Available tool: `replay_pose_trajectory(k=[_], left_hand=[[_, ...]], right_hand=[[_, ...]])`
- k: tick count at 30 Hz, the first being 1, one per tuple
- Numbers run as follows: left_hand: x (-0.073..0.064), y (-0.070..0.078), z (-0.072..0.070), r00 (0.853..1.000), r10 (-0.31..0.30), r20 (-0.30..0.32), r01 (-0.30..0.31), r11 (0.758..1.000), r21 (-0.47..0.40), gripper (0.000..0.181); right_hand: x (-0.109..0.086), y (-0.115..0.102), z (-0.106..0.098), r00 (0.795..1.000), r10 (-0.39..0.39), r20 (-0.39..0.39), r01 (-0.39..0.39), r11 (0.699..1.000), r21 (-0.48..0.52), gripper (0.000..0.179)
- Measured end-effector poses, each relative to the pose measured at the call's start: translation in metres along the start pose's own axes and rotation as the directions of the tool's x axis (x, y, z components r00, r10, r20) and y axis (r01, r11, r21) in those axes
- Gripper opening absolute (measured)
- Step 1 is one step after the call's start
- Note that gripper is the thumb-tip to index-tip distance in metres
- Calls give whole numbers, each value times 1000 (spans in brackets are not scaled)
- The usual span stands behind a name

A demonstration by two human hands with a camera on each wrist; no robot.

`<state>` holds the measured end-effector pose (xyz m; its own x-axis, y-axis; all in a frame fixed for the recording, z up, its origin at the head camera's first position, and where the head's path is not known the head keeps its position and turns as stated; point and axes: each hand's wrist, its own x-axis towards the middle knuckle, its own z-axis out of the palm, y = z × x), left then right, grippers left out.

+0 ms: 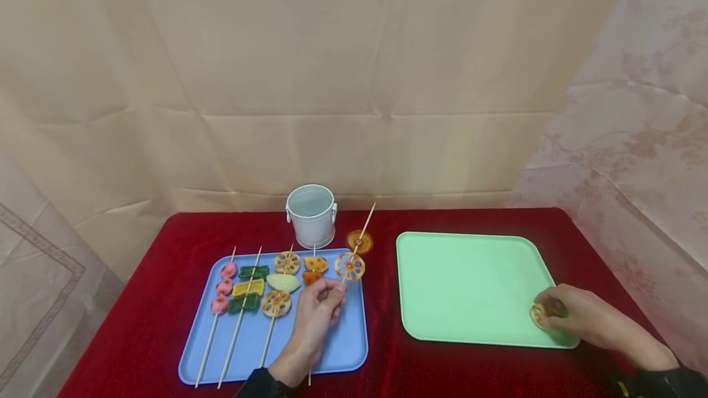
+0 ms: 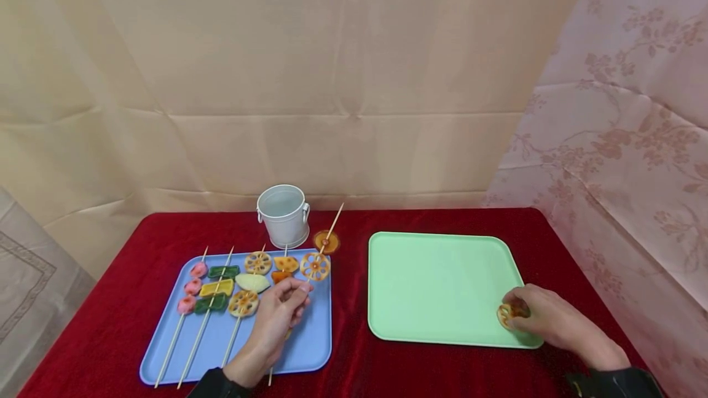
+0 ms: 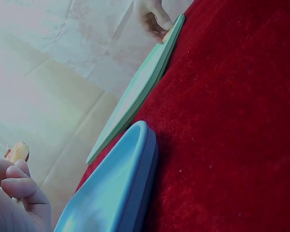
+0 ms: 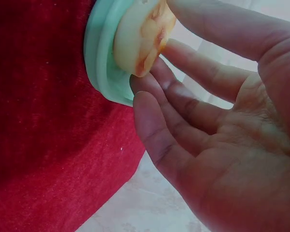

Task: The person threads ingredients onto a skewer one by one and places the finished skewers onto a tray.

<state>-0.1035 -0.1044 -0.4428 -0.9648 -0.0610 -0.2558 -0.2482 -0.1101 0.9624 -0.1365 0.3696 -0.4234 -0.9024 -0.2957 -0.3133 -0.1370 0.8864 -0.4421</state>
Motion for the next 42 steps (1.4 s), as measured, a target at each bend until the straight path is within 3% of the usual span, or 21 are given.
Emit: replay_pose_trajectory(k=[7, 14, 19, 28, 35, 42], left_hand=[[-1, 0, 0, 1000, -8, -2, 8, 1000, 1, 21], [-2, 1, -1, 1000, -22, 4, 22, 1000, 11, 20], [-3, 2, 0, 1000, -18, 0, 18, 1000, 5, 20], [-3, 3, 2, 1000, -25, 2, 25, 1000, 6, 19], [-3, 1, 2, 999, -53, -2, 53, 999, 11, 18], [-5, 0, 4, 999, -46, 7, 46, 999, 11, 16]], right_hand=[[3, -2, 1, 999, 28, 23, -29, 999, 28, 32], [4, -1, 1, 997, -62, 56, 54, 989, 134, 25], [9, -4, 0, 989, -140, 56, 123, 964, 236, 20], [32, -41, 3, 985, -155, -73, 171, 928, 332, 21], [52, -76, 7, 978, -151, -147, 205, 836, 508, 26], [71, -105, 18, 970, -86, -229, 207, 790, 578, 42]])
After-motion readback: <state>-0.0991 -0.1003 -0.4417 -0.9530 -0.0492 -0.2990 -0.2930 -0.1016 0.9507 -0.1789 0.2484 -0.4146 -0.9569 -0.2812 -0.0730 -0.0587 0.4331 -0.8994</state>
